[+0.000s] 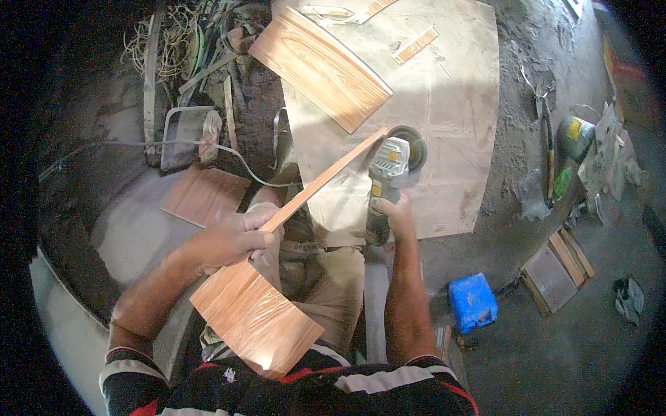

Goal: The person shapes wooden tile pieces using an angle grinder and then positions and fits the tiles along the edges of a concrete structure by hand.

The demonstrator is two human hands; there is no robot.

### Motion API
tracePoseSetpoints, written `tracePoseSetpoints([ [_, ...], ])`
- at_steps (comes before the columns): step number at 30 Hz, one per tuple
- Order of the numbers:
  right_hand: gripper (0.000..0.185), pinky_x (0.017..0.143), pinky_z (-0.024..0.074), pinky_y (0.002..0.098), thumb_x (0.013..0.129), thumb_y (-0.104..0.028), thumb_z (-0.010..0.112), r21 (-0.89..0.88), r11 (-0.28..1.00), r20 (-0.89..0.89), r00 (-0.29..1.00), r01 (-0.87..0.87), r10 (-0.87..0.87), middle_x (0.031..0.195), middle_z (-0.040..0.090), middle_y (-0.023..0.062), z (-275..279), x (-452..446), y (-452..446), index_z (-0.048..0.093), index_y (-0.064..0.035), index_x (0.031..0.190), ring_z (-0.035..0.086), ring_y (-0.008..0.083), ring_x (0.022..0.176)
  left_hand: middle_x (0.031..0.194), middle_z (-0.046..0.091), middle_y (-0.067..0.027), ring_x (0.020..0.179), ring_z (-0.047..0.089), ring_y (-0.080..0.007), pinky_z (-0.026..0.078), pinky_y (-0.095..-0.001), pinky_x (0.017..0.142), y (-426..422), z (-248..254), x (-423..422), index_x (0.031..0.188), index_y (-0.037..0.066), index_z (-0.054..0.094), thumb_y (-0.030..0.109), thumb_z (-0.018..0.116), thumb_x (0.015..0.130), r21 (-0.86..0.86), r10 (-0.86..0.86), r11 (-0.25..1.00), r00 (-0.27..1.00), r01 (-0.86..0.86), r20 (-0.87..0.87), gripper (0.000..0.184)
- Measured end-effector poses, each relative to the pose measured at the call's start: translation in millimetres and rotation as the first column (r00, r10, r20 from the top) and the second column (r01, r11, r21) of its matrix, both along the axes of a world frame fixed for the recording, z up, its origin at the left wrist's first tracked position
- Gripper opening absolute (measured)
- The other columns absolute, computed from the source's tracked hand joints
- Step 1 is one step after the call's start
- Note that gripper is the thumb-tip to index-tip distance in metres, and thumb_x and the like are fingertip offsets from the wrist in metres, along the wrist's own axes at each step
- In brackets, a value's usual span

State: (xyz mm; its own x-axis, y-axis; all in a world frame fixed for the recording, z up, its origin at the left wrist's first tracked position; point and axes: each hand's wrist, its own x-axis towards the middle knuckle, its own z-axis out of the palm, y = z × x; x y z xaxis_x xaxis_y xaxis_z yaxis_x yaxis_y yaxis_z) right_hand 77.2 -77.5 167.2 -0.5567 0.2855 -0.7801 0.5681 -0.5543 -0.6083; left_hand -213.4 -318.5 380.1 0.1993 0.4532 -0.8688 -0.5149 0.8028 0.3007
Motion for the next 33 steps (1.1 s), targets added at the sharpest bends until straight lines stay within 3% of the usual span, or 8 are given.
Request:
tracePoseSetpoints([
  [5,0.045,0.080,0.0557,0.0339,0.078,-0.018,0.076,-0.022,0.993,-0.010,0.993,0.118,-0.118,0.100,0.072,0.0066,24.7,1.1,4.9,0.066,-0.0011,0.118,0.068,0.0171,0.086,0.081,0.052,0.0041,0.070,0.052,-0.0062,0.045,-0.0242,0.062,2.4,1.6,-0.9,0.156,0.009,0.047,0.017,0.056,0.101,-0.056,-0.033,0.998,0.999,0.034,0.014,0.056],
  [17,0.055,0.089,0.0542,0.0363,0.076,-0.019,0.079,0.009,1.000,0.038,0.999,-0.018,0.018,0.110,0.073,0.0085,2.6,3.8,5.8,0.064,0.0016,0.125,0.069,0.0197,0.096,0.089,0.049,0.0059,0.074,0.048,-0.0056,0.041,-0.0211,0.067,-1.3,-2.6,5.6,0.162,0.009,0.038,0.017,0.061,0.101,-0.043,0.059,0.997,0.997,-0.057,0.041,0.065],
  [19,0.039,0.073,0.0561,0.0336,0.076,-0.013,0.075,0.053,0.998,0.046,0.999,0.016,-0.018,0.092,0.070,0.0070,5.5,-3.9,1.2,0.066,0.0008,0.111,0.067,0.0172,0.078,0.089,0.048,0.0061,0.074,0.048,-0.0055,0.042,-0.0214,0.067,1.7,0.2,4.6,0.162,0.010,0.038,0.017,0.061,0.101,-0.044,0.032,0.999,0.999,-0.031,0.027,0.066],
  [23,0.038,0.074,0.0560,0.0342,0.076,-0.015,0.076,0.052,0.999,-0.006,1.000,0.009,-0.009,0.093,0.070,0.0068,0.4,-5.5,-0.8,0.068,0.0003,0.110,0.067,0.0174,0.079,0.089,0.048,0.0065,0.072,0.048,-0.0054,0.042,-0.0217,0.066,-6.5,-3.9,8.7,0.163,0.010,0.035,0.016,0.060,0.101,-0.046,0.033,0.998,0.999,-0.031,0.037,0.067],
  [25,0.063,0.091,0.0532,0.0357,0.073,-0.022,0.082,0.026,1.000,0.017,1.000,-0.002,0.002,0.114,0.070,0.0072,-3.1,1.3,1.5,0.062,0.0003,0.129,0.066,0.0190,0.102,0.089,0.048,0.0069,0.072,0.047,-0.0050,0.042,-0.0215,0.065,-5.4,-3.7,7.3,0.164,0.009,0.035,0.016,0.060,0.101,-0.053,0.009,0.999,1.000,-0.008,0.027,0.068],
  [27,0.065,0.091,0.0532,0.0358,0.072,-0.023,0.083,0.010,1.000,0.016,1.000,-0.018,0.018,0.114,0.070,0.0073,-1.6,9.3,4.3,0.062,-0.0001,0.130,0.066,0.0191,0.101,0.090,0.048,0.0072,0.072,0.047,-0.0046,0.042,-0.0213,0.065,-8.7,-7.7,5.3,0.164,0.009,0.034,0.016,0.060,0.101,-0.058,-0.016,0.998,1.000,0.017,0.016,0.069],
  [29,0.067,0.091,0.0532,0.0359,0.072,-0.024,0.084,-0.004,1.000,0.023,0.999,-0.026,0.026,0.114,0.070,0.0074,-1.6,14.4,6.0,0.061,-0.0006,0.130,0.066,0.0193,0.101,0.091,0.053,0.0044,0.076,0.051,-0.0053,0.045,-0.0231,0.068,-22.6,-20.4,2.2,0.159,0.009,0.045,0.015,0.058,0.101,-0.071,0.032,0.997,0.999,-0.032,0.002,0.059],
  [33,0.071,0.092,0.0532,0.0370,0.070,-0.026,0.086,-0.026,0.996,0.086,0.993,-0.084,0.086,0.115,0.070,0.0078,2.6,16.0,8.1,0.062,-0.0009,0.131,0.066,0.0199,0.101,0.095,0.055,0.0051,0.078,0.050,-0.0049,0.045,-0.0231,0.069,-39.7,-41.6,-1.5,0.160,0.011,0.043,0.016,0.058,0.102,-0.048,0.017,0.999,1.000,-0.016,0.023,0.061],
])
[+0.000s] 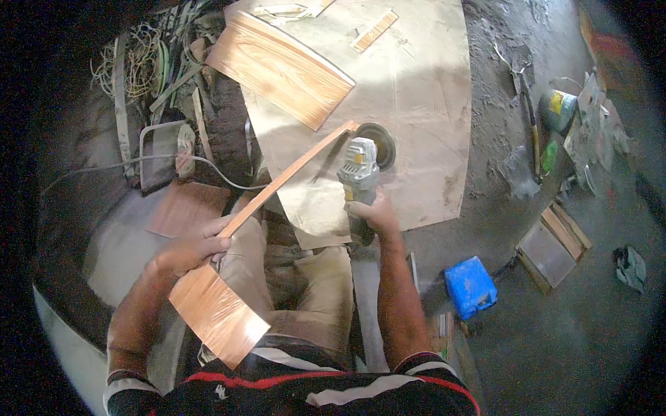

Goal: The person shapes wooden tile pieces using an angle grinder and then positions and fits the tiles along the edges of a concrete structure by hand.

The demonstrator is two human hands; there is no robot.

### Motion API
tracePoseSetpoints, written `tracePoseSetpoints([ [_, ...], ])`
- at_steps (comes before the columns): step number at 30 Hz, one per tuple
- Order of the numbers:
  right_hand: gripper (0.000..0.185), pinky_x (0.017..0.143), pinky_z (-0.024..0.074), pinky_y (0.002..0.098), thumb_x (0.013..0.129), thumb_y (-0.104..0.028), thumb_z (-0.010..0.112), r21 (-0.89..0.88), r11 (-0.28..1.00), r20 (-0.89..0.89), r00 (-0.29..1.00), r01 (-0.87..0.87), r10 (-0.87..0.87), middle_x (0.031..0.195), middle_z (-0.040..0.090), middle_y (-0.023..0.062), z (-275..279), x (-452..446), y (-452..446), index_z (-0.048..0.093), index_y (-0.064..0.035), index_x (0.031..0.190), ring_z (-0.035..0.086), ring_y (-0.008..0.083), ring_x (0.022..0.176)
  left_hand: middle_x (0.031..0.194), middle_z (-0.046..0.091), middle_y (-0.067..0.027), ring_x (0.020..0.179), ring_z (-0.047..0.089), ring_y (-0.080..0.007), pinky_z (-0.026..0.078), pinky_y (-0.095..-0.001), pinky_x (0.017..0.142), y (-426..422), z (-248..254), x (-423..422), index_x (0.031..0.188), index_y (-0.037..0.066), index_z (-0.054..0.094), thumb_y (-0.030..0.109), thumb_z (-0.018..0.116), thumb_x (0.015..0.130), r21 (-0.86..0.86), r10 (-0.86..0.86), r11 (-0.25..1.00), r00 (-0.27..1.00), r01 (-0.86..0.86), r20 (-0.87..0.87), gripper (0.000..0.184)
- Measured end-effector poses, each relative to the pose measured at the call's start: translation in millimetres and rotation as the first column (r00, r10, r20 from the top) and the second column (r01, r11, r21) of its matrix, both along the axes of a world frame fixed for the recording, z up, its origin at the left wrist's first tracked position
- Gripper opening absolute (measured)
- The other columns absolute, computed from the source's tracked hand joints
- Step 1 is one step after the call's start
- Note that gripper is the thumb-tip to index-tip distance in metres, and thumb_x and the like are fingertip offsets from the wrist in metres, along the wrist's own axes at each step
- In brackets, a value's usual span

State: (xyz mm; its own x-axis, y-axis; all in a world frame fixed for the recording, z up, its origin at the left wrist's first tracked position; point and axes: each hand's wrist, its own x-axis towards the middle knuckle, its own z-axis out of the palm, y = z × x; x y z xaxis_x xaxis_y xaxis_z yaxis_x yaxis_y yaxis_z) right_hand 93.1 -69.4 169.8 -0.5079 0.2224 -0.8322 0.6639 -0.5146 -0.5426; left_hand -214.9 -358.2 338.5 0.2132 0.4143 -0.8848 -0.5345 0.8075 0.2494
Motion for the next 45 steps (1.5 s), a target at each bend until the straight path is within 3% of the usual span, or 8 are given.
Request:
tracePoseSetpoints([
  [6,0.073,0.093,0.0532,0.0379,0.070,-0.026,0.087,0.027,1.000,-0.030,1.000,0.009,-0.008,0.117,0.070,0.0084,-16.3,-2.0,-1.9,0.062,-0.0005,0.132,0.066,0.0209,0.104,0.095,0.055,0.0053,0.077,0.049,-0.0054,0.045,-0.0234,0.069,3.2,7.1,5.7,0.164,0.013,0.037,0.015,0.058,0.102,0.047,-0.104,0.993,0.990,0.109,-0.099,0.065],
  [9,0.074,0.094,0.0530,0.0379,0.070,-0.026,0.087,0.051,0.999,-0.041,0.999,-0.019,0.022,0.118,0.070,0.0090,-20.5,-2.3,-4.1,0.061,-0.0001,0.134,0.066,0.0213,0.105,0.093,0.054,0.0052,0.077,0.049,-0.0055,0.045,-0.0242,0.068,2.5,7.6,8.6,0.164,0.014,0.036,0.015,0.058,0.103,0.016,-0.056,0.998,0.997,0.057,-0.062,0.065],
  [15,0.070,0.094,0.0531,0.0373,0.070,-0.027,0.087,0.057,0.998,-0.044,0.998,-0.039,0.041,0.118,0.071,0.0094,-17.6,-5.8,-1.7,0.063,0.0004,0.131,0.066,0.0207,0.105,0.093,0.053,0.0048,0.077,0.049,-0.0060,0.046,-0.0256,0.068,2.6,7.1,9.5,0.165,0.014,0.035,0.017,0.057,0.103,0.064,-0.137,0.988,0.986,0.143,-0.098,0.066],
  [21,0.068,0.092,0.0540,0.0382,0.071,-0.027,0.086,0.059,0.997,-0.057,0.997,-0.042,0.045,0.115,0.072,0.0095,-18.2,-6.1,-5.5,0.064,0.0005,0.130,0.067,0.0207,0.102,0.094,0.054,0.0043,0.078,0.050,-0.0064,0.047,-0.0259,0.068,21.9,19.3,3.4,0.164,0.013,0.037,0.018,0.058,0.100,-0.042,-0.161,0.987,0.984,0.158,-0.081,0.067],
  [23,0.068,0.092,0.0543,0.0384,0.072,-0.027,0.086,0.072,0.997,-0.048,0.998,-0.041,0.045,0.115,0.072,0.0095,-16.7,-5.4,-6.2,0.064,0.0004,0.129,0.067,0.0208,0.102,0.093,0.055,0.0029,0.076,0.051,-0.0073,0.047,-0.0268,0.068,17.4,13.8,5.5,0.163,0.012,0.038,0.018,0.058,0.100,0.050,-0.180,0.980,0.969,0.191,-0.169,0.066],
  [29,0.068,0.092,0.0547,0.0388,0.072,-0.027,0.086,0.091,0.995,0.026,0.999,-0.030,0.028,0.116,0.071,0.0103,-18.6,0.3,-12.0,0.063,-0.0001,0.130,0.068,0.0205,0.103,0.087,0.052,0.0050,0.075,0.051,-0.0072,0.044,-0.0238,0.067,15.3,14.7,4.8,0.164,0.012,0.036,0.026,0.060,0.101,-0.018,-0.139,0.990,0.988,0.138,-0.067,0.070],
  [40,0.075,0.094,0.0539,0.0390,0.069,-0.030,0.088,0.170,0.980,0.066,0.993,-0.104,0.094,0.117,0.071,0.0108,-16.0,3.3,-10.2,0.061,0.0006,0.132,0.068,0.0230,0.103,0.088,0.052,0.0056,0.075,0.050,-0.0061,0.045,-0.0230,0.068,18.0,15.2,7.4,0.165,0.012,0.035,0.020,0.060,0.101,-0.011,-0.103,0.995,0.993,0.103,-0.059,0.069],
  [45,0.076,0.095,0.0532,0.0392,0.069,-0.029,0.088,0.130,0.991,-0.006,0.999,-0.042,0.043,0.119,0.070,0.0105,-19.9,-4.1,-9.8,0.060,0.0006,0.134,0.067,0.0227,0.106,0.087,0.052,0.0057,0.074,0.050,-0.0060,0.044,-0.0224,0.067,20.3,20.2,5.4,0.165,0.013,0.035,0.020,0.060,0.101,-0.047,-0.109,0.993,0.993,0.107,-0.042,0.069],
])
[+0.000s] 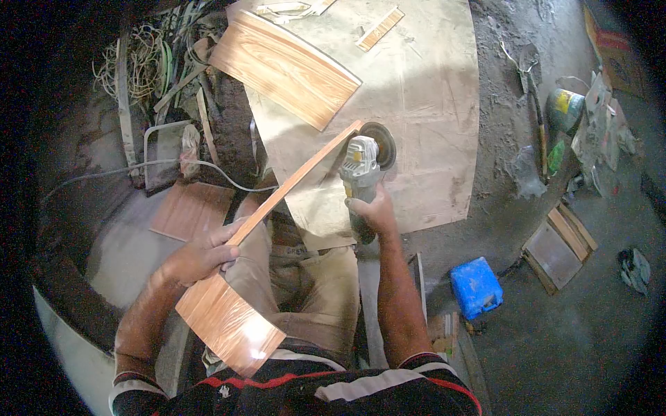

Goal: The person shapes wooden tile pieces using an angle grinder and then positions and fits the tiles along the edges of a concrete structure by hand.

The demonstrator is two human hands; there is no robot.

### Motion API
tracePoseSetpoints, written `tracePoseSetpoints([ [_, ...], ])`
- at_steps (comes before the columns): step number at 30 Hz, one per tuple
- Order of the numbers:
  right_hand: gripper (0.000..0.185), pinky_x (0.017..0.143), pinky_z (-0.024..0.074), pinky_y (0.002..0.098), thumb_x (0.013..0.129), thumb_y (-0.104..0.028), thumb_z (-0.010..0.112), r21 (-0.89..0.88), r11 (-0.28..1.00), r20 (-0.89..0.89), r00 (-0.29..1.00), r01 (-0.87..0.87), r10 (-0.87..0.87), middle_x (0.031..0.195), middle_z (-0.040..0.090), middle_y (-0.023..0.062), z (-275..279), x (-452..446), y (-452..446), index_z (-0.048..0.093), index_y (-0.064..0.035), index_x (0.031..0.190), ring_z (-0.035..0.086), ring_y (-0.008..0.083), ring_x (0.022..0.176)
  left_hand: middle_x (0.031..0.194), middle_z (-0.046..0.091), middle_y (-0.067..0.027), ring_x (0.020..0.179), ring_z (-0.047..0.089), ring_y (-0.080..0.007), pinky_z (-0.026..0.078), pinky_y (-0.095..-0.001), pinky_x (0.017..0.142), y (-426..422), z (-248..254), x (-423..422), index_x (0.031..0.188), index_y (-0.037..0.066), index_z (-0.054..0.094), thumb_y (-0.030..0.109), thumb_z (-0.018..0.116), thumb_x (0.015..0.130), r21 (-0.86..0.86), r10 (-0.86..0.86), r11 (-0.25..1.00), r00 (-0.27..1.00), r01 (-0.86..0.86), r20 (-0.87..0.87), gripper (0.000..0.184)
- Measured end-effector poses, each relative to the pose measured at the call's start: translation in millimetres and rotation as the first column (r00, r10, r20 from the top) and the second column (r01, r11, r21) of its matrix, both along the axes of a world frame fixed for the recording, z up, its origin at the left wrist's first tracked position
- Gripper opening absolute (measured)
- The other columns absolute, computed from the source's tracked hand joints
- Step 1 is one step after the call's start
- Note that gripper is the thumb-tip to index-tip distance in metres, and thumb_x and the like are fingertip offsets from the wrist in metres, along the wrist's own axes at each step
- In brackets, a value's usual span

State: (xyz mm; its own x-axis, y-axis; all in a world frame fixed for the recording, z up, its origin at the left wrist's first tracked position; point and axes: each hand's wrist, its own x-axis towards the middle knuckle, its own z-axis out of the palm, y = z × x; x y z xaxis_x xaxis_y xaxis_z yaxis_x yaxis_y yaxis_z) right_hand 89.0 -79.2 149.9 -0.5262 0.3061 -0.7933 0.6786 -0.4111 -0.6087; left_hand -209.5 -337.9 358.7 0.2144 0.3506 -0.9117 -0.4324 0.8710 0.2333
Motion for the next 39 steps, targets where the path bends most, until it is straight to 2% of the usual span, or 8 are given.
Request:
tracePoseSetpoints([
  [14,0.075,0.093,0.0548,0.0409,0.067,-0.027,0.088,-0.027,1.000,0.039,0.999,-0.006,0.007,0.118,0.071,0.0127,-9.4,11.8,4.1,0.061,0.0026,0.131,0.068,0.0239,0.104,0.084,0.049,0.0078,0.072,0.047,-0.0048,0.039,-0.0207,0.064,-10.4,-15.4,-0.6,0.164,0.008,0.035,0.032,0.066,0.099,0.069,0.051,0.996,0.999,-0.052,0.006,0.076],
  [15,0.075,0.093,0.0547,0.0409,0.067,-0.027,0.088,0.004,1.000,0.036,0.999,-0.017,0.016,0.118,0.071,0.0131,-9.4,11.9,3.6,0.061,0.0027,0.131,0.068,0.0241,0.104,0.084,0.049,0.0078,0.072,0.047,-0.0048,0.039,-0.0207,0.064,-10.1,-15.3,-1.3,0.164,0.008,0.035,0.032,0.066,0.099,0.068,0.052,0.996,0.999,-0.052,0.007,0.076],
  [17,0.076,0.094,0.0546,0.0408,0.067,-0.027,0.088,0.031,0.999,0.034,0.999,-0.026,0.025,0.117,0.071,0.0135,-10.6,12.4,1.8,0.061,0.0027,0.131,0.068,0.0244,0.104,0.096,0.053,0.0034,0.081,0.049,-0.0069,0.047,-0.0258,0.072,-8.6,-13.6,-4.0,0.163,0.014,0.040,0.017,0.058,0.101,0.032,0.017,0.999,0.999,-0.018,0.031,0.064],
  [21,0.077,0.094,0.0542,0.0411,0.067,-0.030,0.089,0.040,0.999,0.028,0.999,-0.021,0.020,0.118,0.071,0.0155,1.8,7.5,4.6,0.061,0.0030,0.131,0.068,0.0253,0.106,0.099,0.054,0.0028,0.081,0.050,-0.0077,0.047,-0.0267,0.072,-3.9,-10.1,-4.2,0.162,0.013,0.041,0.019,0.057,0.101,0.021,0.035,0.999,0.999,-0.036,0.035,0.063],
  [26,0.079,0.095,0.0536,0.0425,0.068,-0.034,0.089,0.153,0.987,0.015,0.999,-0.054,0.053,0.119,0.071,0.0178,11.2,23.9,-1.8,0.060,0.0037,0.131,0.068,0.0281,0.108,0.098,0.055,-0.0002,0.080,0.052,-0.0098,0.048,-0.0286,0.072,-0.1,-2.0,-9.4,0.158,0.010,0.046,0.020,0.056,0.100,0.048,-0.079,0.996,0.996,0.080,-0.033,0.059],
  [31,0.078,0.095,0.0536,0.0427,0.068,-0.034,0.089,0.187,0.976,0.129,0.988,-0.108,0.084,0.120,0.070,0.0197,22.4,18.0,-0.6,0.061,0.0035,0.131,0.068,0.0288,0.109,0.096,0.055,-0.0012,0.079,0.053,-0.0102,0.048,-0.0281,0.070,-11.9,-10.9,0.7,0.154,0.006,0.048,0.021,0.057,0.099,0.140,0.005,0.990,0.998,0.004,-0.066,0.058],
  [34,0.077,0.095,0.0539,0.0417,0.069,-0.033,0.089,0.109,0.994,0.082,0.996,-0.032,0.023,0.118,0.071,0.0183,10.7,11.3,1.2,0.061,0.0034,0.131,0.068,0.0268,0.107,0.096,0.054,-0.0006,0.078,0.052,-0.0092,0.048,-0.0270,0.070,-12.4,-8.2,5.0,0.154,0.004,0.048,0.021,0.058,0.098,0.161,0.056,0.986,0.997,-0.048,-0.046,0.059],
  [39,0.069,0.091,0.0546,0.0386,0.072,-0.029,0.087,0.111,0.989,0.068,0.993,-0.100,0.093,0.113,0.073,0.0123,17.1,-3.6,9.4,0.063,0.0012,0.129,0.068,0.0218,0.100,0.098,0.053,0.0002,0.077,0.051,-0.0075,0.048,-0.0254,0.069,-5.8,1.1,7.7,0.155,0.003,0.047,0.021,0.059,0.099,0.112,0.092,0.990,0.995,-0.087,-0.032,0.060],
])
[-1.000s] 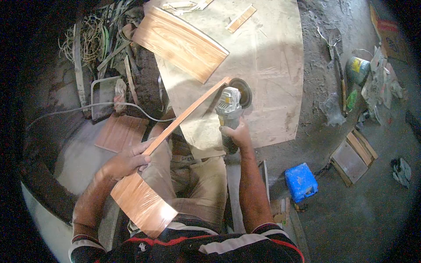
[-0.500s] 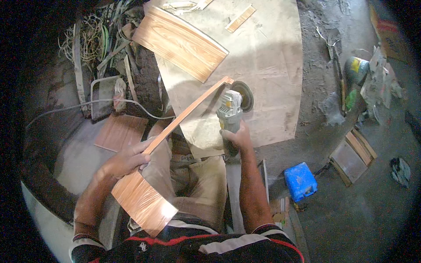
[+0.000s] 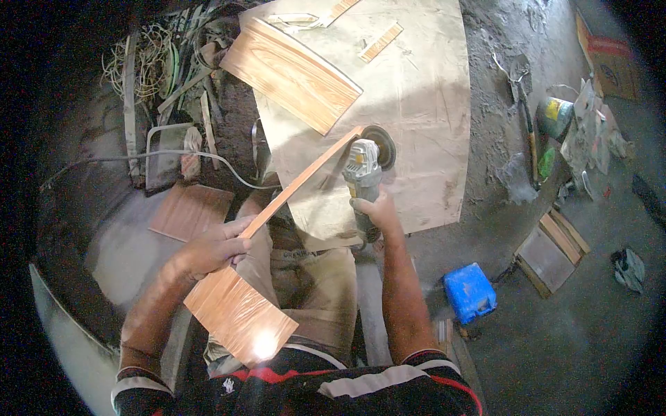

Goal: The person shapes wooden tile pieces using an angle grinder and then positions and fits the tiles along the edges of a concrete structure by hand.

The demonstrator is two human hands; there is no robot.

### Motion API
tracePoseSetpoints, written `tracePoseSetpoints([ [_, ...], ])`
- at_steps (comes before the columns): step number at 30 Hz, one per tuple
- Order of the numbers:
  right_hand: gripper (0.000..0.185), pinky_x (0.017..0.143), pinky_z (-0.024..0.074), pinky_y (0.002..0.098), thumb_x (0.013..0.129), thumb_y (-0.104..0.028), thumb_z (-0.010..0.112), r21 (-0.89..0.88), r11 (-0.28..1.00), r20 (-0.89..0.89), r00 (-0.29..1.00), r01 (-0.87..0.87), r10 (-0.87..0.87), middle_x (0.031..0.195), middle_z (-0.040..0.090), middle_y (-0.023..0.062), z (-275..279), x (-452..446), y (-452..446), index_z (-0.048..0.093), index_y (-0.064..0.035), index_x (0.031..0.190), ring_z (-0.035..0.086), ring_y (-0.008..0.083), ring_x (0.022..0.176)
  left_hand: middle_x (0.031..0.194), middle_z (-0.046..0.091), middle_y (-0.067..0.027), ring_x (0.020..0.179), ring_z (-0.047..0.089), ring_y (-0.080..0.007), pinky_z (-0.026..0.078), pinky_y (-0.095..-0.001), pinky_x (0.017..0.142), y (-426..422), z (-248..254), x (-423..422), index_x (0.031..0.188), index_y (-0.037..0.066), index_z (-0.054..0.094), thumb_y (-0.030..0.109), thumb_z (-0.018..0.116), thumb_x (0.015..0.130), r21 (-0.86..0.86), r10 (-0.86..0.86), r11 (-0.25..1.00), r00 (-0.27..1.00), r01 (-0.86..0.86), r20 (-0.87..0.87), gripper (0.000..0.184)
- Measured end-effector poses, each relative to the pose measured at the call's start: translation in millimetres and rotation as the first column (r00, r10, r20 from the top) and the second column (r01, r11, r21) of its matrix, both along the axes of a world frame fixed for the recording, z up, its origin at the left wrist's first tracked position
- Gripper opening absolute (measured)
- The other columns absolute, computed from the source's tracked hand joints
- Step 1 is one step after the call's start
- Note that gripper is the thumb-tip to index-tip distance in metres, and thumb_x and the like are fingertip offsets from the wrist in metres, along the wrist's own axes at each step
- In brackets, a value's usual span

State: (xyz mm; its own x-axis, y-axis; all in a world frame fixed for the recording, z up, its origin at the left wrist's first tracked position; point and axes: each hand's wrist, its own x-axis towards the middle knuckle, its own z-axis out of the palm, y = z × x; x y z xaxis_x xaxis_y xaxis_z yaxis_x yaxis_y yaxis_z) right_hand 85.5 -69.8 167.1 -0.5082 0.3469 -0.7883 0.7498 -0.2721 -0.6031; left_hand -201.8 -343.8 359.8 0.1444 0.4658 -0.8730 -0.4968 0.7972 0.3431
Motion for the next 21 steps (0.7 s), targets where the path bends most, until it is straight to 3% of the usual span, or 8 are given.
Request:
tracePoseSetpoints([
  [2,0.065,0.090,0.0547,0.0374,0.073,-0.028,0.086,-0.004,1.000,-0.024,1.000,-0.008,0.008,0.111,0.074,0.0102,1.2,-2.6,1.1,0.065,0.0002,0.127,0.068,0.0202,0.098,0.088,0.049,0.0088,0.075,0.048,-0.0032,0.042,-0.0193,0.066,-2.2,-1.3,1.6,0.160,0.009,0.043,0.023,0.061,0.103,-0.010,-0.006,1.000,1.000,0.006,0.024,0.061],
  [4,0.056,0.086,0.0548,0.0357,0.074,-0.025,0.085,0.004,1.000,-0.144,0.989,-0.015,0.015,0.108,0.073,0.0074,2.9,-5.4,1.3,0.068,-0.0011,0.121,0.068,0.0179,0.095,0.088,0.049,0.0086,0.075,0.048,-0.0033,0.043,-0.0196,0.066,-3.6,-3.1,3.3,0.160,0.009,0.043,0.024,0.061,0.103,0.001,0.011,1.000,1.000,-0.012,0.022,0.061],
  [6,0.053,0.085,0.0547,0.0354,0.073,-0.024,0.084,-0.013,1.000,-0.129,0.992,-0.009,0.008,0.106,0.073,0.0067,2.0,-4.9,1.2,0.069,-0.0011,0.119,0.067,0.0174,0.094,0.088,0.049,0.0084,0.075,0.049,-0.0033,0.043,-0.0198,0.065,-2.6,-3.4,5.0,0.160,0.010,0.043,0.024,0.061,0.103,0.009,0.027,1.000,0.999,-0.027,0.030,0.061],
  [8,0.051,0.084,0.0546,0.0351,0.073,-0.024,0.084,-0.029,1.000,-0.112,0.994,-0.006,0.003,0.104,0.073,0.0059,-0.6,-3.8,1.5,0.070,-0.0010,0.116,0.067,0.0168,0.092,0.104,0.051,-0.0002,0.078,0.050,-0.0071,0.048,-0.0245,0.068,1.1,-0.4,3.3,0.157,0.002,0.043,0.021,0.058,0.100,-0.003,-0.039,0.999,0.999,0.040,0.004,0.062],
  [12,0.048,0.082,0.0544,0.0345,0.073,-0.021,0.083,-0.078,0.997,-0.117,0.993,0.017,-0.026,0.103,0.072,0.0047,-10.2,0.6,-0.4,0.070,-0.0010,0.115,0.066,0.0157,0.091,0.104,0.052,-0.0009,0.080,0.051,-0.0082,0.049,-0.0258,0.070,3.1,3.6,-0.4,0.158,0.003,0.043,0.021,0.058,0.100,-0.005,-0.069,0.998,0.997,0.069,-0.037,0.062],
  [14,0.047,0.082,0.0543,0.0342,0.074,-0.021,0.082,-0.087,0.995,-0.108,0.993,0.040,-0.049,0.103,0.072,0.0043,-10.3,0.4,-1.5,0.070,-0.0010,0.115,0.066,0.0154,0.090,0.086,0.049,0.0083,0.073,0.048,-0.0044,0.044,-0.0211,0.065,-6.1,-5.1,3.8,0.161,0.010,0.043,0.026,0.062,0.102,0.006,-0.022,1.000,1.000,0.022,-0.017,0.064],
  [17,0.047,0.083,0.0545,0.0339,0.074,-0.020,0.082,-0.054,0.998,-0.138,0.990,0.016,-0.023,0.104,0.072,0.0041,-15.0,6.2,-0.2,0.070,-0.0009,0.116,0.066,0.0153,0.091,0.105,0.055,-0.0023,0.084,0.053,-0.0088,0.050,-0.0272,0.074,-9.5,-8.5,3.2,0.159,0.005,0.042,0.021,0.057,0.102,0.046,-0.052,0.998,0.998,0.053,-0.022,0.061],
  [21,0.051,0.085,0.0546,0.0342,0.073,-0.019,0.083,-0.127,0.991,-0.129,0.990,0.040,-0.057,0.106,0.072,0.0046,-13.5,5.8,-0.2,0.069,-0.0006,0.119,0.066,0.0159,0.093,0.102,0.055,0.0010,0.085,0.052,-0.0063,0.049,-0.0249,0.074,-15.8,-13.2,1.5,0.160,0.008,0.041,0.020,0.058,0.103,0.059,-0.036,0.998,0.999,0.037,-0.018,0.061],
])
